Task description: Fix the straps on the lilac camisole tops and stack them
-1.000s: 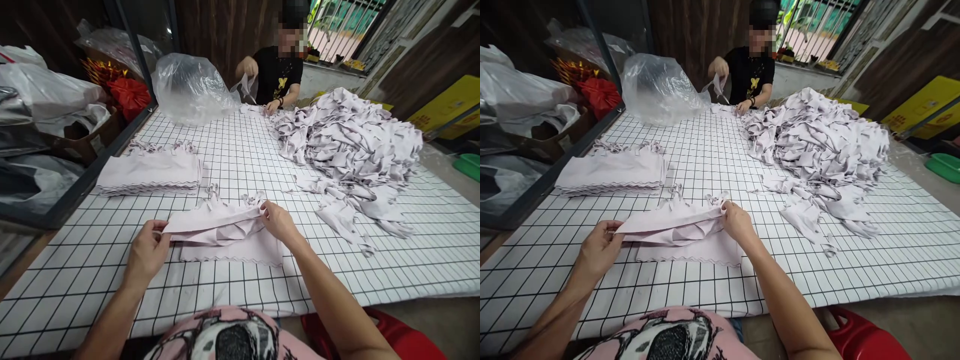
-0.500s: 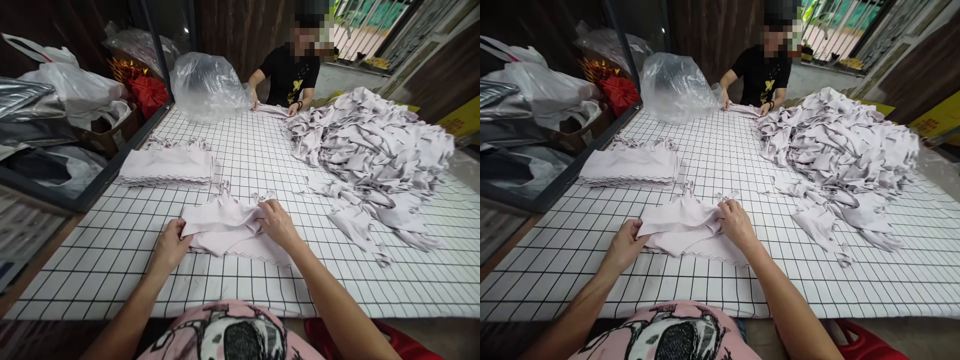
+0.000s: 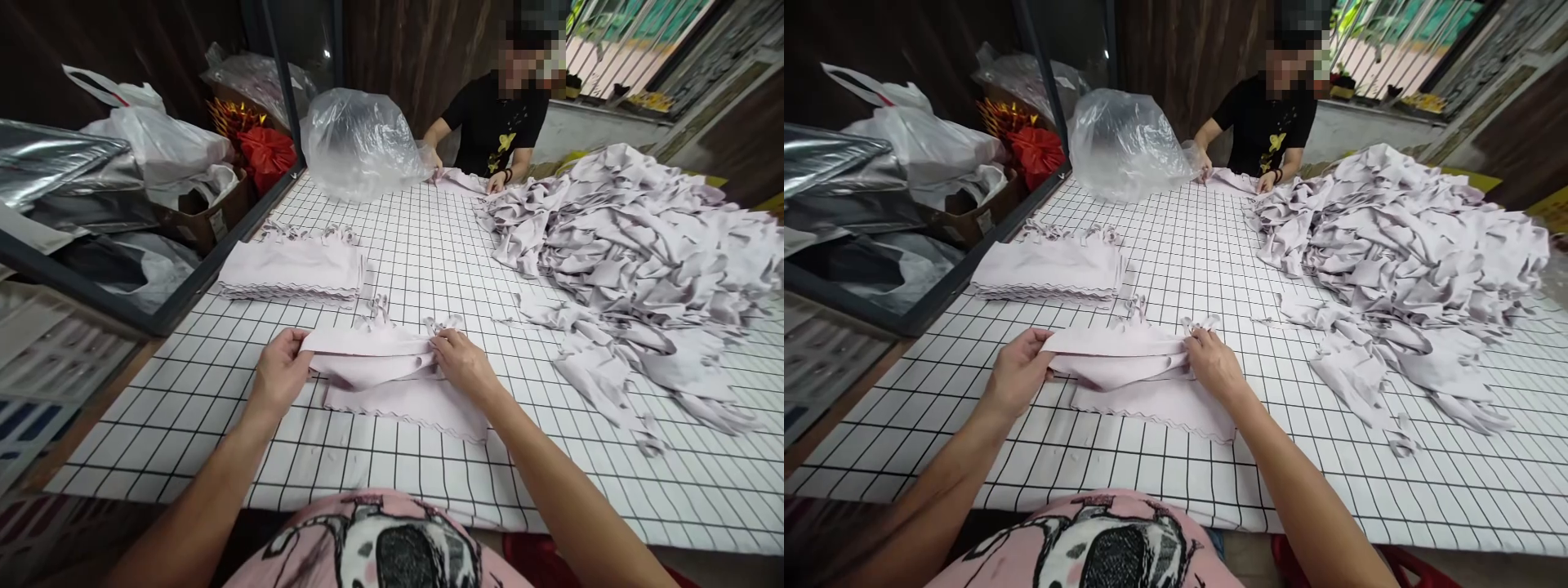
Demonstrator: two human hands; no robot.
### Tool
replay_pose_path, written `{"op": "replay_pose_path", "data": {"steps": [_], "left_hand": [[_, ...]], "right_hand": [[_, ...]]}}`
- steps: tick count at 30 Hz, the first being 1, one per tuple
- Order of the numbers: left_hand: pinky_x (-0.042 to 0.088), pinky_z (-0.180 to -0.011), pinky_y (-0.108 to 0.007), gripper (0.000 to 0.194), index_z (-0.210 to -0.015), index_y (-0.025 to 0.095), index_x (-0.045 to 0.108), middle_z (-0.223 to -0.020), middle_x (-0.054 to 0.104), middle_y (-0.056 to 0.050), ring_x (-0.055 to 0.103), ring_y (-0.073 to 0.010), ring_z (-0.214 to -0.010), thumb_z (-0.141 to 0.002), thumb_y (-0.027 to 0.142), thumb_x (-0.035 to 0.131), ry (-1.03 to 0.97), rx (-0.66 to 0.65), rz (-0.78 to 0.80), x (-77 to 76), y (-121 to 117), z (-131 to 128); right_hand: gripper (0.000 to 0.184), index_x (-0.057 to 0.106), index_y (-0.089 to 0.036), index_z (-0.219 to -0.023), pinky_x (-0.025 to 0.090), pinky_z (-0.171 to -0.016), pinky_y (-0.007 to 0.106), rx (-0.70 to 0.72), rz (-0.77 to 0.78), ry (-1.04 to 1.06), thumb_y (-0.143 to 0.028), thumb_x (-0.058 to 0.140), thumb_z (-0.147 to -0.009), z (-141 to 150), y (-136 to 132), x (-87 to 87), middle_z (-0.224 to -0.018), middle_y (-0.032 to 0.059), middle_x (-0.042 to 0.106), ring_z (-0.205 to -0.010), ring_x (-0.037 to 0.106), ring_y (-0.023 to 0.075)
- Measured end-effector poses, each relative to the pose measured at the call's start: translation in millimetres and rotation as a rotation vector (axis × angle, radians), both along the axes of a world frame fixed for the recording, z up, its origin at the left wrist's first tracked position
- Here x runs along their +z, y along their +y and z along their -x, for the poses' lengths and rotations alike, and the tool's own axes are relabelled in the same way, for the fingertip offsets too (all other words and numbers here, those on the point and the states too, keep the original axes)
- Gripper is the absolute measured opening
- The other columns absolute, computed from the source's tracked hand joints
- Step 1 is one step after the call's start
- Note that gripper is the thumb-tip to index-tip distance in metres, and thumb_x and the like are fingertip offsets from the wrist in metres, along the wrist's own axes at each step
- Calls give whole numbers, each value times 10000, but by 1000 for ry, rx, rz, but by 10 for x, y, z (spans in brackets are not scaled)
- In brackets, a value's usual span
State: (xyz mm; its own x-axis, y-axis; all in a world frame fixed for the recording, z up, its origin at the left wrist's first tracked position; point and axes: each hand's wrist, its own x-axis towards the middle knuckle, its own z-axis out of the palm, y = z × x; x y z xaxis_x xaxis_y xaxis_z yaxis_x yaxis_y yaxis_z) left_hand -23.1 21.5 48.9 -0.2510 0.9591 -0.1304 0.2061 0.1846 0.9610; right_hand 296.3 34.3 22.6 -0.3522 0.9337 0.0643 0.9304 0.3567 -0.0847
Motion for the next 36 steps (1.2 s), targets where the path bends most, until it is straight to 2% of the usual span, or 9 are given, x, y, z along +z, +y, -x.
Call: {"op": "replay_pose_path", "data": {"steps": [10, 13, 16, 20, 23, 26, 30, 33, 36], "left_hand": [[500, -481, -200, 246, -924, 175, 595, -810, 646, -11, 590, -133, -654, -705, 282, 630, -6, 12, -58, 209, 237, -144], [442, -424, -176, 217, -915, 166, 589, -770, 622, 3, 534, -101, -568, -723, 263, 615, -48, -4, -165, 419, 206, -169], [421, -455, -173, 227, -993, 171, 602, -794, 630, 15, 507, -78, -538, -773, 224, 586, 135, 9, -433, 725, 147, -96], [450, -627, -219, 265, -1012, 171, 647, -745, 635, 14, 578, -125, -645, -766, 153, 548, 660, -151, -574, 999, 238, 0], [458, -657, -226, 282, -1007, 160, 659, -741, 639, 12, 592, -133, -667, -764, 141, 516, 688, -215, -565, 1058, 424, -20], [471, -652, -204, 299, -1037, 145, 649, -874, 671, 1, 591, -109, -693, -774, 144, 508, 453, -151, -604, 967, 604, -80], [485, -653, -209, 238, -956, 142, 655, -838, 681, -19, 597, -116, -715, -746, 215, 568, 33, -175, -437, 519, 754, -86], [502, -669, -231, 252, -911, 151, 658, -832, 689, -46, 622, -148, -756, -705, 295, 653, -89, -238, -256, 194, 724, -24], [524, -721, -259, 286, -928, 163, 671, -940, 702, -78, 646, -190, -858, -720, 358, 682, -90, -439, -159, 183, 608, 1]], "right_hand": [[280, 653, -134, -1018, 484, -650, 312, -58, 64, -16, -114, 388, -929, 19, 68, 102, -974, 147, 663, -849, 603, 232], [253, 654, -153, -1030, 518, -691, 298, -147, -42, 340, -179, 419, -940, -88, 5, 353, -946, 100, 684, -813, 636, 192], [251, 643, -173, -1052, 549, -668, 281, -207, -262, 736, -269, 432, -955, -255, -97, 724, -909, 60, 686, -784, 651, 165], [186, 674, -175, -933, 550, -628, 285, -267, -438, 719, -280, 522, -907, -423, -142, 1102, -780, 34, 669, -680, 635, 153], [148, 675, -184, -912, 540, -602, 286, -284, -518, 667, -255, 547, -895, -443, -226, 1282, -763, 31, 661, -646, 629, 151], [120, 672, -215, -956, 531, -598, 278, -104, -532, 689, -223, 565, -902, -352, -483, 1429, -773, 29, 649, -658, 615, 147], [98, 679, -214, -970, 522, -609, 245, 430, 43, 683, -224, 621, -891, -179, -808, 1446, -803, 32, 667, -698, 620, 129], [149, 671, -188, -985, 527, -658, 251, 386, 287, 633, -301, 618, -904, -108, -769, 1315, -841, 41, 676, -741, 630, 130], [219, 655, -188, -1010, 531, -750, 299, 245, 177, 639, -373, 589, -913, -16, -462, 1208, -946, 68, 668, -864, 630, 166]]}}
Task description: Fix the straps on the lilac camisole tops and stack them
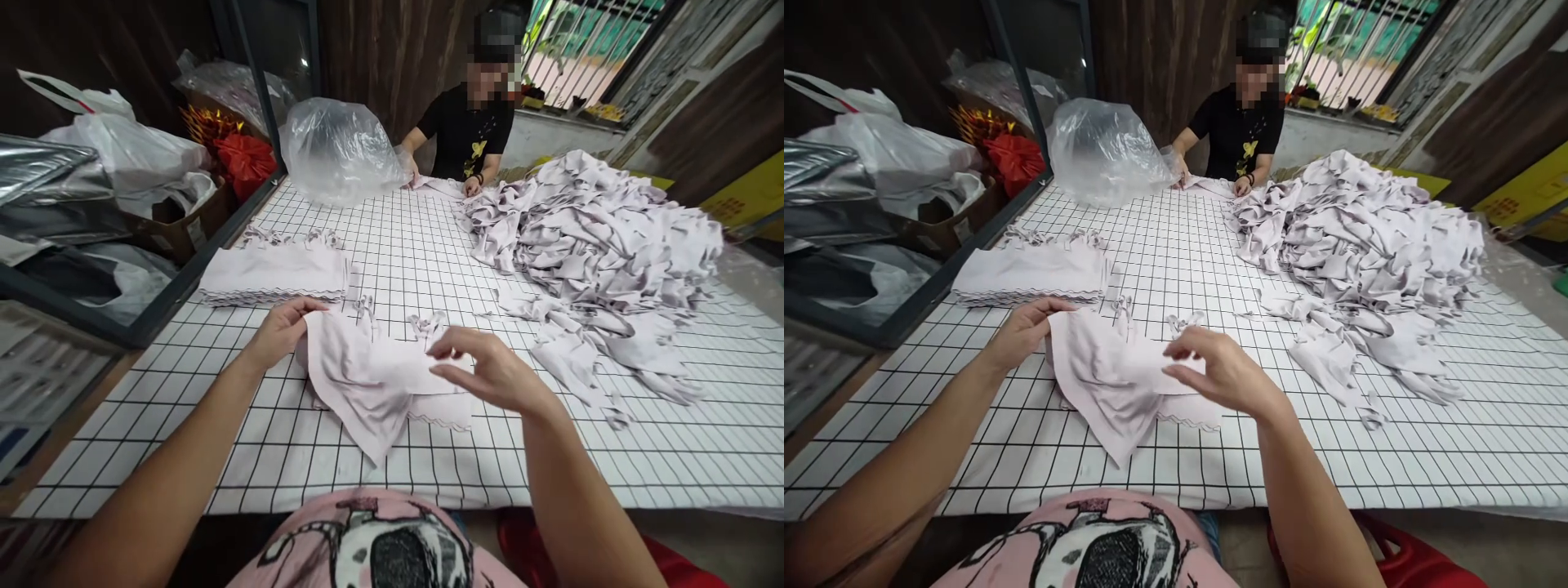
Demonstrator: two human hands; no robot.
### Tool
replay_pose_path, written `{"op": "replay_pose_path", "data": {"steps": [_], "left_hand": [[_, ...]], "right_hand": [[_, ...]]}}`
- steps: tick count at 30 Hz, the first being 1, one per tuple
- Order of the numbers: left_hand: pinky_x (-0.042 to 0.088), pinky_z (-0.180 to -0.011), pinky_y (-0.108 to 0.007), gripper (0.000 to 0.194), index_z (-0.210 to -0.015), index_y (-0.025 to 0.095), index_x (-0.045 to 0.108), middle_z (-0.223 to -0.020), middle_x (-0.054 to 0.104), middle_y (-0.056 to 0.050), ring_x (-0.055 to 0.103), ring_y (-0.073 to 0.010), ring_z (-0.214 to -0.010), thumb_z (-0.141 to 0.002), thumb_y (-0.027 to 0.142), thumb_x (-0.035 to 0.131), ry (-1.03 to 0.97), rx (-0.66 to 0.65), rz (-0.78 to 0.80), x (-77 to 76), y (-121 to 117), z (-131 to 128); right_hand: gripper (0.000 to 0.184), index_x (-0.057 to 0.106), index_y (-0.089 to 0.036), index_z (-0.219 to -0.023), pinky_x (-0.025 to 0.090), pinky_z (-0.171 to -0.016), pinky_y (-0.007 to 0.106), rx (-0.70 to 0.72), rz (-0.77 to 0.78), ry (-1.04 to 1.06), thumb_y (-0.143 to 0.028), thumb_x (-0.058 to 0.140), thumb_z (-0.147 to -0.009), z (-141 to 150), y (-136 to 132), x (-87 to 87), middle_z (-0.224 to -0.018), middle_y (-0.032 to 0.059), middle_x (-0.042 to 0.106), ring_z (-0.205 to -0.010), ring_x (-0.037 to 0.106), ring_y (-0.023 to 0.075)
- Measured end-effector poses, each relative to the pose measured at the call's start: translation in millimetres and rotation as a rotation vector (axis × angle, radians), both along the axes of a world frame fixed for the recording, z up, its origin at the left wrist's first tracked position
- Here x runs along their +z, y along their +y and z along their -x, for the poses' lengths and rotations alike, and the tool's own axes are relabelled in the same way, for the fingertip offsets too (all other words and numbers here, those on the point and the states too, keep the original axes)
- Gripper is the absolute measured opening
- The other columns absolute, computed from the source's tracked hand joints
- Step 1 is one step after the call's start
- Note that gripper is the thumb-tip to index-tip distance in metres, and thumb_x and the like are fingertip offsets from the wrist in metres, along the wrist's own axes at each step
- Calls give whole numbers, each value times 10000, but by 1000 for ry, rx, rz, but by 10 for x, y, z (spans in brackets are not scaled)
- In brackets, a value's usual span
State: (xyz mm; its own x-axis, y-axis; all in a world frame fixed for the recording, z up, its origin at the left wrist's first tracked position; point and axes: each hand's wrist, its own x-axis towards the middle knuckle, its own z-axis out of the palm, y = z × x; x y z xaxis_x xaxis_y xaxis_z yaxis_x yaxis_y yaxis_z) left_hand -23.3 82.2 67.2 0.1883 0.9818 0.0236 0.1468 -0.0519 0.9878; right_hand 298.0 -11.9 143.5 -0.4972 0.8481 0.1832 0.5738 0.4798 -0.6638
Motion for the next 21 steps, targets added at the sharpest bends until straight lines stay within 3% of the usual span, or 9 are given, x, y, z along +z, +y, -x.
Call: {"op": "replay_pose_path", "data": {"steps": [3, 6, 8, 10, 12, 14, 16, 18, 21], "left_hand": [[537, -690, -278, 286, -933, 182, 689, -917, 709, -74, 660, -202, -821, -740, 393, 688, 18, -202, 15, 268, -85, -74], [543, -678, -294, 270, -920, 183, 704, -869, 715, -71, 669, -209, -791, -742, 385, 699, -28, -332, -31, 584, -90, -205], [539, -675, -292, 251, -901, 179, 706, -846, 715, -63, 671, -204, -776, -739, 371, 708, -63, -366, -64, 734, -51, -270], [533, -665, -285, 247, -897, 176, 701, -830, 710, -53, 667, -192, -755, -734, 361, 713, -87, -358, -92, 816, 20, -284], [525, -658, -276, 260, -917, 166, 692, -842, 703, -51, 659, -180, -749, -727, 343, 713, -84, -303, -118, 836, 103, -243], [513, -651, -258, 256, -918, 152, 677, -847, 689, -48, 648, -162, -743, -718, 309, 710, -65, -161, -160, 813, 161, -174], [504, -660, -244, 225, -899, 147, 660, -820, 669, -35, 632, -141, -733, -725, 285, 696, -50, 37, -237, 777, 145, -127], [506, -684, -249, 202, -891, 151, 646, -786, 651, -24, 621, -134, -725, -763, 305, 668, -30, 150, -304, 749, 33, -144], [519, -742, -288, 268, -957, 161, 641, -852, 663, -43, 629, -162, -793, -819, 391, 631, 82, 35, -343, 738, -264, -298]], "right_hand": [[384, 601, -207, -1176, 499, -888, 363, 27, -117, 23, -439, 629, -872, 213, 455, 21, -1168, 102, 606, -1060, 575, 209], [530, 538, -215, -1283, 460, -936, 358, 263, -97, 11, -458, 671, -831, 484, 877, 154, -1299, 103, 536, -1157, 513, 210], [410, 604, -188, -1174, 465, -842, 302, 400, -15, -20, -452, 632, -861, 609, 1056, 280, -1163, 77, 607, -1037, 554, 176], [328, 655, -153, -998, 430, -676, 242, 432, 71, -64, -454, 566, -904, 652, 1129, 430, -897, 31, 635, -794, 556, 123], [348, 654, -133, -879, 346, -556, 210, 374, 115, -109, -460, 543, -916, 621, 1121, 596, -715, -9, 570, -622, 474, 81], [343, 633, -124, -810, 289, -505, 199, 284, 123, -121, -442, 558, -913, 553, 1077, 762, -640, -31, 504, -553, 406, 59], [323, 593, -123, -754, 273, -484, 190, 192, 127, -59, -401, 568, -917, 485, 1041, 901, -603, -45, 447, -529, 365, 48], [281, 555, -128, -750, 291, -483, 176, 104, 120, 62, -351, 584, -919, 440, 1041, 1004, -600, -54, 415, -531, 356, 43], [184, 543, -128, -847, 348, -509, 153, -11, 87, 236, -289, 610, -906, 425, 1098, 1119, -651, -51, 445, -562, 411, 37]]}}
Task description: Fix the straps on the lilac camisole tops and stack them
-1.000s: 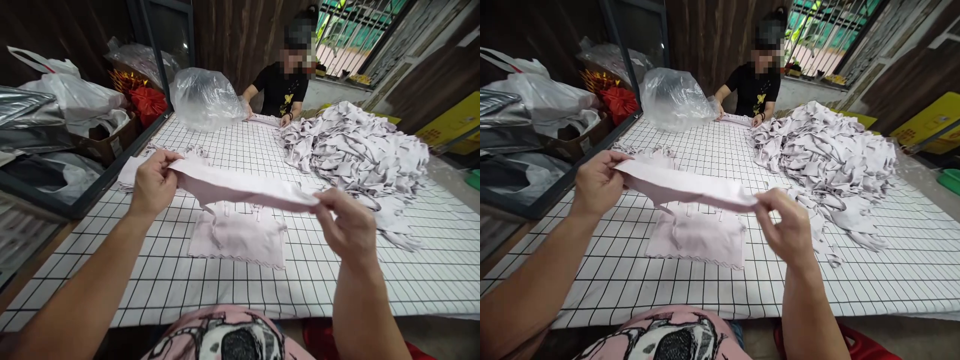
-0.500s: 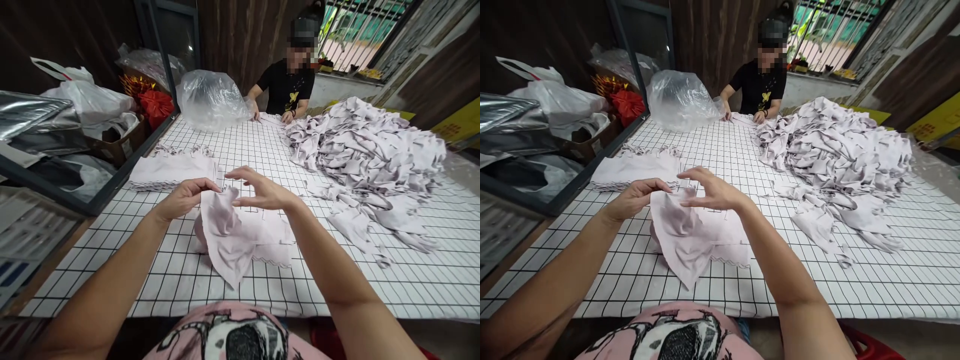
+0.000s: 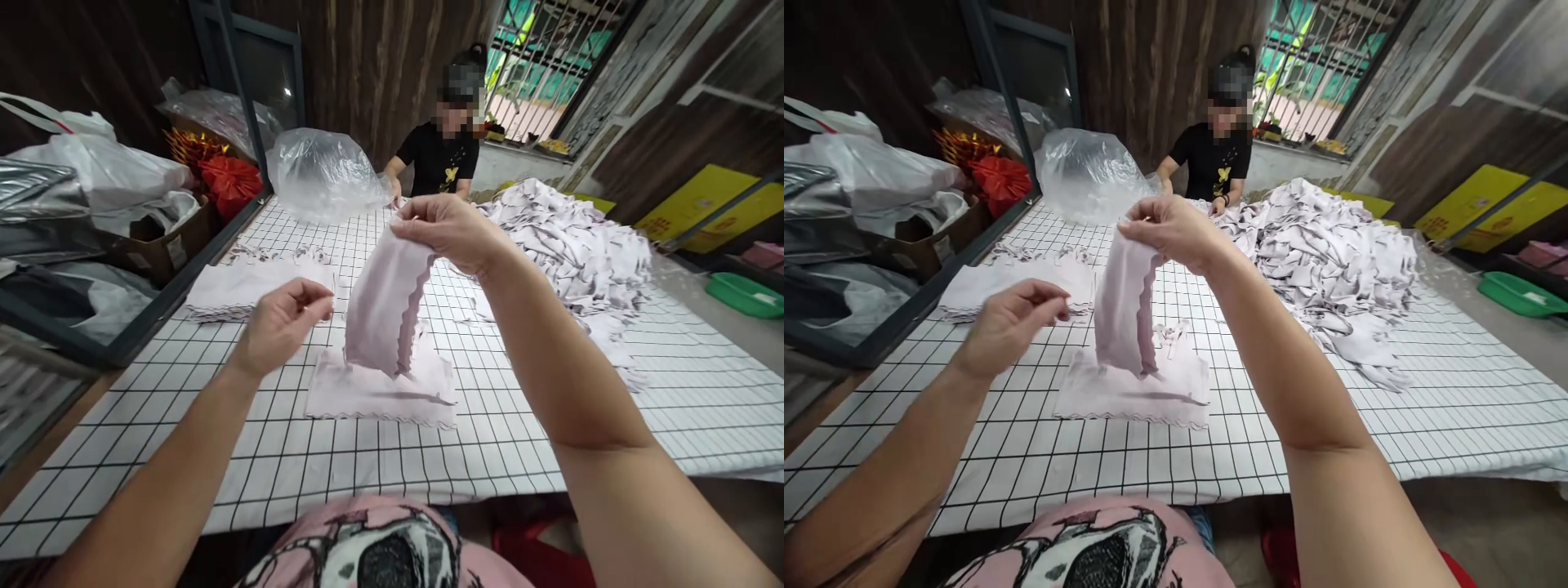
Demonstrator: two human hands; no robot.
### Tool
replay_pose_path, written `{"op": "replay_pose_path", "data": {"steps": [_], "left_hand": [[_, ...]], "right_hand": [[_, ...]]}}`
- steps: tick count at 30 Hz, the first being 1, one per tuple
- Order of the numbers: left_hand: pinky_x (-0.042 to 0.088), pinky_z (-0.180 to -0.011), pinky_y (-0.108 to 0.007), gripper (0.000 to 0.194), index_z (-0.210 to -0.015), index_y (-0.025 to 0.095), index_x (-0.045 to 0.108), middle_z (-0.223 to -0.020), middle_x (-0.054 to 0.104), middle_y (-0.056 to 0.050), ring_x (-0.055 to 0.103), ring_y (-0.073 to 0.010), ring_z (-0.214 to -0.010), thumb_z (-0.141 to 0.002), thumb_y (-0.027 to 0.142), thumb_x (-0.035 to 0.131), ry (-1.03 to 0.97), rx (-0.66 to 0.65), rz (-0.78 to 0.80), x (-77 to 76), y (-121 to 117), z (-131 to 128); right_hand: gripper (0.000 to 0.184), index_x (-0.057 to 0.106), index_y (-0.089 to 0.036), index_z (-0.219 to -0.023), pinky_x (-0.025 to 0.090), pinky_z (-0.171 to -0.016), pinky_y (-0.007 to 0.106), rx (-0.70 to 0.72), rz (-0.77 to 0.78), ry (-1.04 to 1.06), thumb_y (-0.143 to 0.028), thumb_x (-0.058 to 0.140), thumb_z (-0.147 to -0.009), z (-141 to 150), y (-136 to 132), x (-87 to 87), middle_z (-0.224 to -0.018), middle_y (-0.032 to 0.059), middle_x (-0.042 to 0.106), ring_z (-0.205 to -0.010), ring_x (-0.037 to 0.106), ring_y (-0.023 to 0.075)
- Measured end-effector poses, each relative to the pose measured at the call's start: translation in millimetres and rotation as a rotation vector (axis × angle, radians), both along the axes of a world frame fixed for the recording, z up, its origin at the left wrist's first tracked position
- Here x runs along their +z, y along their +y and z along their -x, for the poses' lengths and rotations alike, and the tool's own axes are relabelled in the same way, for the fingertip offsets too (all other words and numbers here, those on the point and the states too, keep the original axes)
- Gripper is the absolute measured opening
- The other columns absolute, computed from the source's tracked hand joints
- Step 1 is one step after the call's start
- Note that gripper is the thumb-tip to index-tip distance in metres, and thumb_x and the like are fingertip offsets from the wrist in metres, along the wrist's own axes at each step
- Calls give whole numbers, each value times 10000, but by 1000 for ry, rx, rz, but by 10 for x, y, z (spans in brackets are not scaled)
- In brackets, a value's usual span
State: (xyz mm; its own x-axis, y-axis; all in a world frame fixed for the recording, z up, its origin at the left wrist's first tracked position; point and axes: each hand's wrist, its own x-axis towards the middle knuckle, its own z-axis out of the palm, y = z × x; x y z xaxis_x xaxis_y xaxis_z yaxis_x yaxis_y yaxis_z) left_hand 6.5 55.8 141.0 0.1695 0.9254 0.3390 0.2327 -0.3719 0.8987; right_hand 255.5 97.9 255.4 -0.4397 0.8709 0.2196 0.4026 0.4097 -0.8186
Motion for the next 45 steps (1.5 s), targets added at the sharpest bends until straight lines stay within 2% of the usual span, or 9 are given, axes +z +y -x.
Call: {"op": "replay_pose_path", "data": {"steps": [4, 9, 12, 19, 26, 29, 32, 39, 45], "left_hand": [[511, -823, -336, 408, -1089, 184, 614, -1064, 655, -77, 612, -211, -970, -817, 488, 637, 159, -138, -51, -5, -279, -229], [498, -763, -320, 435, -1022, 168, 623, -1050, 654, -85, 602, -215, -951, -865, 564, 536, 29, 42, 43, 24, -173, -127], [484, -780, -313, 438, -1045, 169, 628, -1068, 649, -81, 592, -213, -975, -848, 557, 571, -6, 32, 28, 97, -66, -62], [478, -763, -308, 296, -905, 149, 672, -890, 677, -58, 616, -181, -835, -840, 435, 642, -104, -451, 197, -29, 7, -481], [509, -750, -297, 394, -1089, 215, 670, -964, 701, -58, 642, -191, -855, -833, 511, 630, -656, -662, 605, -681, 37, -557], [518, -765, -312, 499, -1110, 161, 685, -1022, 709, -114, 657, -249, -927, -721, 466, 755, -552, -817, 736, -981, 14, -517], [518, -728, -301, 302, -927, 108, 733, -883, 727, -115, 677, -234, -815, -683, 278, 786, -494, -811, 793, -1145, -11, -427], [518, -592, -348, 482, -911, 89, 675, -747, 674, -120, 642, -247, -656, -700, 522, 662, -880, -555, 766, -948, 86, -264], [498, -553, -301, 409, -798, 114, 632, -708, 638, -89, 606, -197, -591, -678, 501, 683, -939, -572, 778, -819, 103, -285]], "right_hand": [[175, 558, -132, -914, 392, -510, 146, -64, -45, 172, -288, 632, -884, 40, 25, 200, -704, -39, 498, -584, 481, 43], [194, 585, -154, -831, 406, -492, 155, -35, -88, 265, -317, 690, -842, 53, -187, 496, -689, -25, 521, -581, 515, 61], [220, 587, -158, -815, 393, -477, 159, -24, -58, 265, -342, 708, -821, 36, -305, 511, -683, -24, 534, -563, 500, 62], [189, 596, -146, -773, 360, -487, 173, -136, 5, 247, -305, 679, -830, 1, -132, -47, -672, -18, 545, -571, 467, 68], [174, 563, -156, -738, 371, -494, 185, -280, 221, 363, -248, 665, -846, -202, 124, -647, -653, -20, 531, -556, 454, 71], [170, 561, -163, -773, 400, -515, 195, -236, 237, 429, -280, 648, -861, -181, 190, -760, -687, -11, 545, -582, 482, 80], [156, 554, -179, -842, 425, -540, 216, -234, 178, 387, -318, 601, -894, -154, 290, -824, -734, 2, 556, -622, 509, 100], [127, 595, -175, -920, 474, -765, 316, -357, 16, -8, -292, 600, -872, -157, 108, -1064, -1039, 77, 592, -880, 563, 165], [263, 604, -169, -878, 488, -746, 287, 177, 523, -5, -382, 465, -946, -32, -312, -1362, -969, 68, 668, -869, 606, 151]]}}
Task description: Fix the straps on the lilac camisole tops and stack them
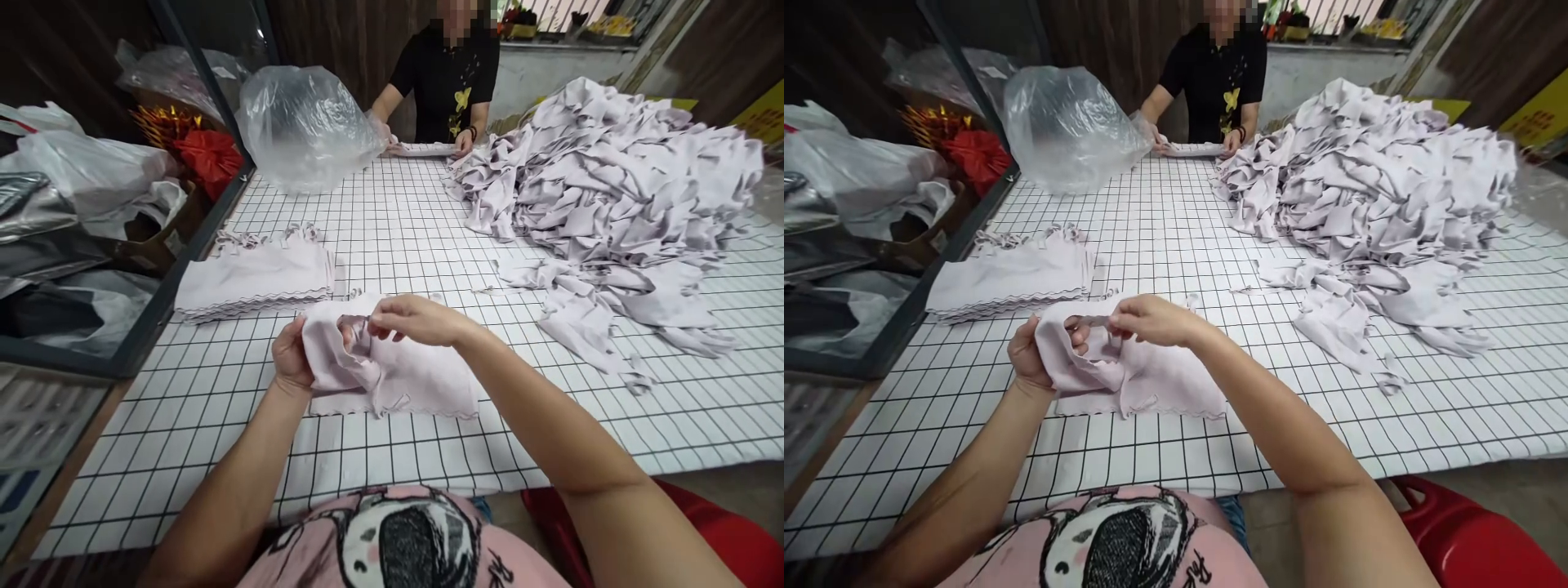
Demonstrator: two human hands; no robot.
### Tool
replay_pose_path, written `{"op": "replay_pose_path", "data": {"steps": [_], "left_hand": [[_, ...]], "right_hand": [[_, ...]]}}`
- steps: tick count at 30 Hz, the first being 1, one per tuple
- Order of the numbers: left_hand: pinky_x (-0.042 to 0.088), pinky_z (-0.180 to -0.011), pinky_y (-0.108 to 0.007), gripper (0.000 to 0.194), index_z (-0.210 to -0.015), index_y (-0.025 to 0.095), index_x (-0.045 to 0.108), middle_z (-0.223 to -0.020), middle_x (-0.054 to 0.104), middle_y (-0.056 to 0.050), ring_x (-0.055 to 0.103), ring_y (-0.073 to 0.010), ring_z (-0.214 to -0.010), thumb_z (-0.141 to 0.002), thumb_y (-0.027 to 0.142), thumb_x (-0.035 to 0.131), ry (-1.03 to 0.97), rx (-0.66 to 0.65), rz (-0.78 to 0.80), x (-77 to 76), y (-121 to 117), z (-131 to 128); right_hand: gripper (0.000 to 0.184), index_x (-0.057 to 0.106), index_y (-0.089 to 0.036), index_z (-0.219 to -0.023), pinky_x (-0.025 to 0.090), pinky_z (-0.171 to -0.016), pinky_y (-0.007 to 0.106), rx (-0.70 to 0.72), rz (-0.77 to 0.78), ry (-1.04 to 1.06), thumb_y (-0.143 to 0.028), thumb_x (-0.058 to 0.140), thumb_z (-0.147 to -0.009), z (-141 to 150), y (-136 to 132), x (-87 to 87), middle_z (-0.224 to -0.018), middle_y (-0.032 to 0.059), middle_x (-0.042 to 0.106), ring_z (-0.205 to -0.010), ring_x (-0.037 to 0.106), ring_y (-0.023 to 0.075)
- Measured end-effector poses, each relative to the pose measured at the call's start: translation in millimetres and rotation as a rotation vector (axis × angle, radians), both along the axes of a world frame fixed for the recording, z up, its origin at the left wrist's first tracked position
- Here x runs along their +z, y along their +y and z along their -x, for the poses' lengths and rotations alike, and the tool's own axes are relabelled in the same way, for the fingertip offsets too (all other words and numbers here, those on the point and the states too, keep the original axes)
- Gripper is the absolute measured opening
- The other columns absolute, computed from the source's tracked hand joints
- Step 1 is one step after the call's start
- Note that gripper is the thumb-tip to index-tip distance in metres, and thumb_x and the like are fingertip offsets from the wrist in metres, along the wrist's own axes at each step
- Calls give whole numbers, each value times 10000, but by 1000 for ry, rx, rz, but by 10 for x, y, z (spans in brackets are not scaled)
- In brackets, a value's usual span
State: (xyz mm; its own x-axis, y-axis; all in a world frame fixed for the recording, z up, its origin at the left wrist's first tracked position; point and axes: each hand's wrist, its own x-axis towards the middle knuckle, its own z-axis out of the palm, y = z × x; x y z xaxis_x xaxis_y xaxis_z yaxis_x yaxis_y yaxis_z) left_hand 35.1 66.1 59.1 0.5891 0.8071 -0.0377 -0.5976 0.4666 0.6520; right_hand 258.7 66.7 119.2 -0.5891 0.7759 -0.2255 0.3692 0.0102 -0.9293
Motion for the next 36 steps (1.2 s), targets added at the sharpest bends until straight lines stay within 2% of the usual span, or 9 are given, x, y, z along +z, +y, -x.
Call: {"op": "replay_pose_path", "data": {"steps": [3, 7, 9, 13, 17, 24, 32, 34, 36], "left_hand": [[489, -550, -299, 377, -752, 136, 619, -725, 640, -85, 589, -185, -582, -649, 492, 684, -40, -49, -50, 12, -46, 3], [464, -529, -313, 389, -709, 164, 623, -669, 617, -73, 557, -180, -541, -601, 536, 661, 14, -77, -96, -59, -173, 72], [456, -546, -341, 428, -740, 183, 639, -653, 608, -72, 550, -191, -539, -580, 580, 643, 91, -67, -82, -137, -272, 132], [443, -581, -392, 511, -785, 199, 643, -640, 604, -87, 559, -228, -573, -536, 645, 627, 226, -65, -63, -305, -488, 280], [415, -506, -352, 460, -720, 178, 615, -637, 614, -102, 555, -223, -541, -518, 591, 649, 241, -121, -41, -397, -622, 435], [424, -534, -366, 434, -849, 160, 652, -661, 667, -110, 577, -246, -581, -560, 479, 595, 164, -152, -93, -399, -691, 570], [434, -502, -379, 487, -930, 167, 659, -605, 645, -88, 596, -276, -552, -560, 482, 623, 156, -112, -83, -361, -726, 539], [445, -513, -373, 450, -880, 161, 673, -601, 649, -78, 598, -265, -545, -552, 469, 671, 189, -92, -89, -335, -682, 515], [463, -540, -355, 409, -787, 145, 676, -594, 647, -68, 598, -239, -553, -517, 443, 749, 286, -13, -117, -260, -618, 436]], "right_hand": [[294, 603, -166, -875, 461, -724, 292, 38, -15, -132, -418, 466, -940, 127, -94, -169, -918, 65, 663, -815, 591, 159], [360, 572, -170, -796, 421, -665, 301, 185, -11, -193, -477, 443, -929, 271, -206, -351, -793, 45, 610, -722, 538, 169], [338, 556, -177, -777, 414, -636, 298, 245, 38, -144, -458, 442, -926, 304, -296, -426, -751, 34, 575, -691, 515, 166], [100, 572, -197, -914, 414, -622, 272, 296, 218, 26, -279, 569, -856, 300, -533, -571, -758, 3, 552, -683, 508, 146], [184, 550, -190, -972, 389, -607, 248, 234, 374, 198, -209, 639, -811, 271, -752, -656, -731, -27, 522, -652, 481, 116], [201, 547, -164, -1053, 470, -739, 290, 8, 413, 441, -310, 571, -917, -15, -873, -510, -805, 7, 583, -755, 572, 120], [143, 627, -222, -987, 482, -714, 285, -359, 119, 376, -335, 612, -901, -506, -886, -230, -760, 15, 586, -700, 574, 131], [129, 628, -225, -986, 481, -710, 280, -344, 84, 377, -324, 598, -909, -495, -893, -172, -751, 14, 590, -701, 574, 130], [147, 628, -208, -997, 484, -721, 283, -220, 91, 360, -318, 559, -928, -400, -877, -158, -769, 18, 603, -728, 582, 132]]}}
